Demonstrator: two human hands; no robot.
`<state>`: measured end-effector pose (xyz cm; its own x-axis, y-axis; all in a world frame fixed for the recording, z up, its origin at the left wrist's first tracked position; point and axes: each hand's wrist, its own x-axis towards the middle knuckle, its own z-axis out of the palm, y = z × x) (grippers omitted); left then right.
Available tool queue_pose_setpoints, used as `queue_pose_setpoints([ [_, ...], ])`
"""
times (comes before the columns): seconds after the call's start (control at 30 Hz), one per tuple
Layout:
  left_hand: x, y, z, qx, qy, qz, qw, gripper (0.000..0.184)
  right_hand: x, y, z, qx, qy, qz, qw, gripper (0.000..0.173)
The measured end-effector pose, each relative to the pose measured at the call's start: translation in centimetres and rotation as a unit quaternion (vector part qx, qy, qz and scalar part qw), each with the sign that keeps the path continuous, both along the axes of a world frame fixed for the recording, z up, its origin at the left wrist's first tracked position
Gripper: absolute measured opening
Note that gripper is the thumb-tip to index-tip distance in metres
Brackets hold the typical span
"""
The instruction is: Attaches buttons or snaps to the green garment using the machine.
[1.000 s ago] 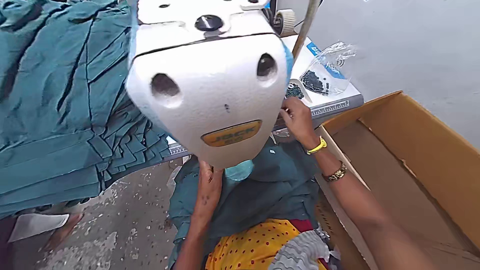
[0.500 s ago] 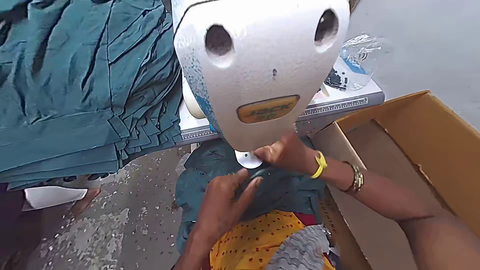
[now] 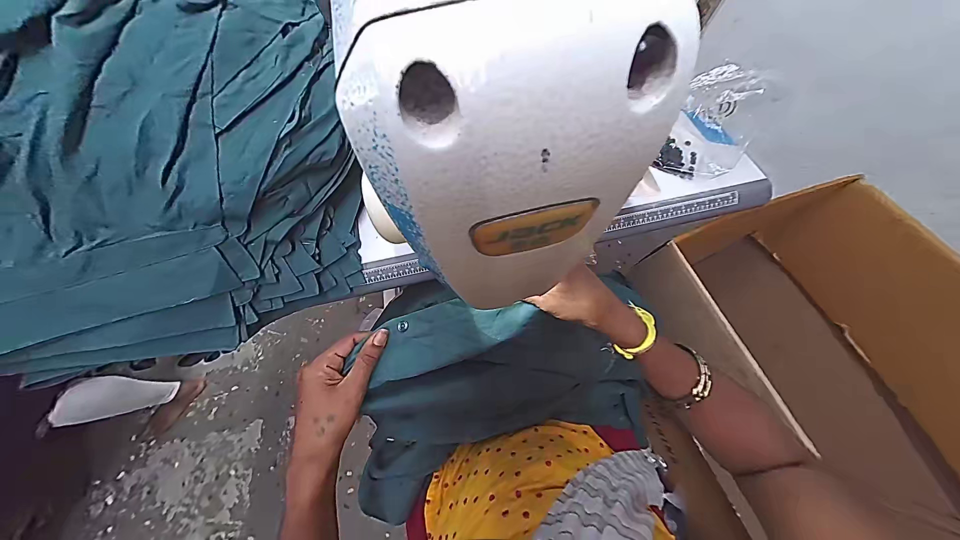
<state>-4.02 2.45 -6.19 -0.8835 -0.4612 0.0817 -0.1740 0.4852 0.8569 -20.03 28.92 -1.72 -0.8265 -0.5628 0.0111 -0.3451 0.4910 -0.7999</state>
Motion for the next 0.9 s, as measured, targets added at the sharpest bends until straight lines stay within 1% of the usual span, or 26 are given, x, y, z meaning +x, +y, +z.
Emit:
queue_pose_setpoints([
  [0.1,0.0,0.3,-0.4,0.008,-0.010,0.015,1.000,0.027,0.1,0.1,-0.1,-0.003,0.006,0.014,1.000,0.037],
  [0.23,-1.0,0.8,0.2,0.013,0.021,0.024,0.999,0.025,-0.7,1.6,-0.4,-0.050,-0.022,0.037,0.998,0.029],
  [0.33,-1.7,1.1,1.1,-0.021,0.023,0.016,0.999,0.026,-0.7,2.5,-0.8,-0.054,0.004,-0.004,0.999,0.022],
  [0.4,-2.4,1.1,1.2,-0.043,0.032,0.001,0.999,0.028,-0.6,2.8,-1.2,-0.052,0.029,-0.028,0.998,0.021],
  [0.47,-2.9,1.0,0.9,-0.062,0.038,-0.016,0.997,0.029,-0.4,3.1,-1.8,-0.053,0.068,-0.031,0.996,0.022],
  [0.57,-2.8,0.9,-0.2,-0.112,0.024,-0.020,0.993,0.035,-1.1,4.2,-2.7,-0.001,0.164,-0.038,0.986,0.023],
  [0.6,-2.8,0.9,-0.5,-0.121,0.023,-0.023,0.992,0.036,-2.0,5.1,-3.3,0.018,0.205,-0.063,0.976,0.021],
  [0.7,-2.8,1.2,-1.2,-0.126,0.010,-0.025,0.992,0.037,-4.7,7.2,-3.8,0.103,0.271,-0.163,0.943,0.018],
  [0.73,-2.8,1.3,-1.3,-0.126,0.006,-0.025,0.992,0.037,-5.3,7.3,-3.9,0.117,0.299,-0.169,0.932,0.018],
  [0.8,-2.8,1.4,-1.2,-0.123,0.002,-0.024,0.992,0.037,-6.1,6.9,-3.9,0.147,0.343,-0.149,0.916,0.017],
  [0.9,-2.8,1.4,-0.9,-0.111,0.008,-0.024,0.994,0.034,-7.2,6.0,-4.5,0.182,0.363,-0.122,0.905,0.016],
])
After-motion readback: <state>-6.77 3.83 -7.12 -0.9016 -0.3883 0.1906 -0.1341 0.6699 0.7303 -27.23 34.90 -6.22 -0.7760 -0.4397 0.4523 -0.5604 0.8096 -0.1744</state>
